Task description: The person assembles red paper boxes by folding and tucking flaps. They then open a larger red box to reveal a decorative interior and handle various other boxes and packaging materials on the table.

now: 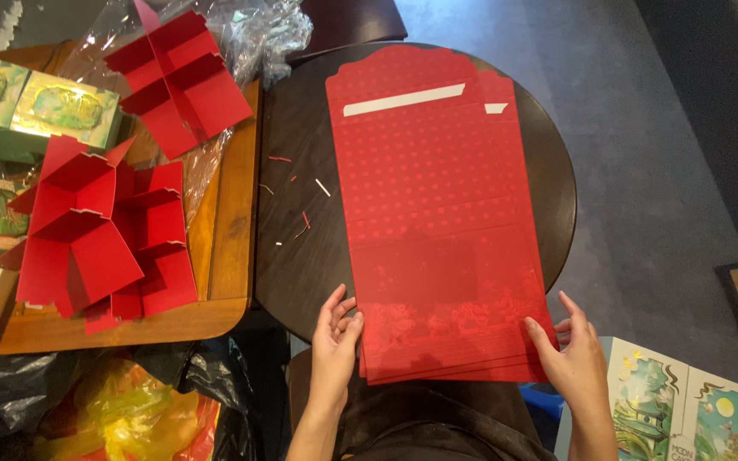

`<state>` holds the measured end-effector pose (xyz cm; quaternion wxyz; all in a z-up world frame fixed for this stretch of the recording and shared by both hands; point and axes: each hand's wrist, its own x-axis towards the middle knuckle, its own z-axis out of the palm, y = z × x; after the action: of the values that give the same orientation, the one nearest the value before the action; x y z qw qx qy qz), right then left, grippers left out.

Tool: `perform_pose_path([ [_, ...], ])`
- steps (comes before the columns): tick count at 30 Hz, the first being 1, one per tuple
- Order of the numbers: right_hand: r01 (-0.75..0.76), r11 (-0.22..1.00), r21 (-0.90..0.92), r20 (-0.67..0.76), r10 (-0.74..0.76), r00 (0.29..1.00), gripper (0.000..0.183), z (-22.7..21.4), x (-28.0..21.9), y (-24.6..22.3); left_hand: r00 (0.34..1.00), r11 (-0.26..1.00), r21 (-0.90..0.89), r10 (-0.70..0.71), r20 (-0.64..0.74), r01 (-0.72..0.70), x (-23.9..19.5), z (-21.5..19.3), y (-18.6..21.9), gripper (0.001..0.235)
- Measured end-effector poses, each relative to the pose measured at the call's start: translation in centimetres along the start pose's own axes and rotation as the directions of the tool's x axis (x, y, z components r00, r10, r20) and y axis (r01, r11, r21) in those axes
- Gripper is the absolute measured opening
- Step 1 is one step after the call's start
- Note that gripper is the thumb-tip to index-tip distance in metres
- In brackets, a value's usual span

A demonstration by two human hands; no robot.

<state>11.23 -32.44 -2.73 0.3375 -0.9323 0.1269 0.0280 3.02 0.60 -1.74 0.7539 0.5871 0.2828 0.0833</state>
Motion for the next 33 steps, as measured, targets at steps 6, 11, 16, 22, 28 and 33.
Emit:
perform_pose_path([
  [6, 0.023, 0.999, -0.029, 0.005, -0.022, 1.000, 0.079, 0.3, 0.8, 0.7, 0.984, 0.983, -0.028, -0.181, -0.006, 0.180, 1.0, -0.4, 0.4, 0.060],
  [11, 0.030, 0.992, -0.120, -0.044, -0.035, 0.998, 0.079, 0.1, 1.0, 1.5, 0.997, 0.986, 0.162, -0.040, 0.070, 0.028, 1.4, -0.4, -0.8, 0.070],
  [16, 0.029, 0.979, -0.204, -0.052, -0.041, 0.998, 0.075, -0.2, 0.6, 2.3, 0.997, 0.949, 0.312, 0.016, 0.072, -0.038, 0.7, -0.2, -1.3, 0.076],
  [22, -0.034, 0.966, -0.254, 0.009, 0.038, 0.999, 0.074, -1.1, 0.2, 2.2, 0.989, 0.923, 0.363, -0.147, 0.019, 0.130, -1.4, 0.0, 0.1, 0.084],
  [28, -0.083, 0.969, -0.232, 0.129, 0.115, 0.985, 0.067, -0.4, -0.8, 3.7, 0.884, 0.757, 0.466, 0.330, 0.330, -0.457, -4.5, 2.4, -0.1, 0.081],
  [33, -0.097, 0.910, 0.403, 0.245, -0.006, 0.969, 0.060, -2.8, 0.1, 6.3, 0.948, 0.977, -0.123, -0.131, 0.289, 0.172, -5.1, 1.8, 2.0, 0.076],
])
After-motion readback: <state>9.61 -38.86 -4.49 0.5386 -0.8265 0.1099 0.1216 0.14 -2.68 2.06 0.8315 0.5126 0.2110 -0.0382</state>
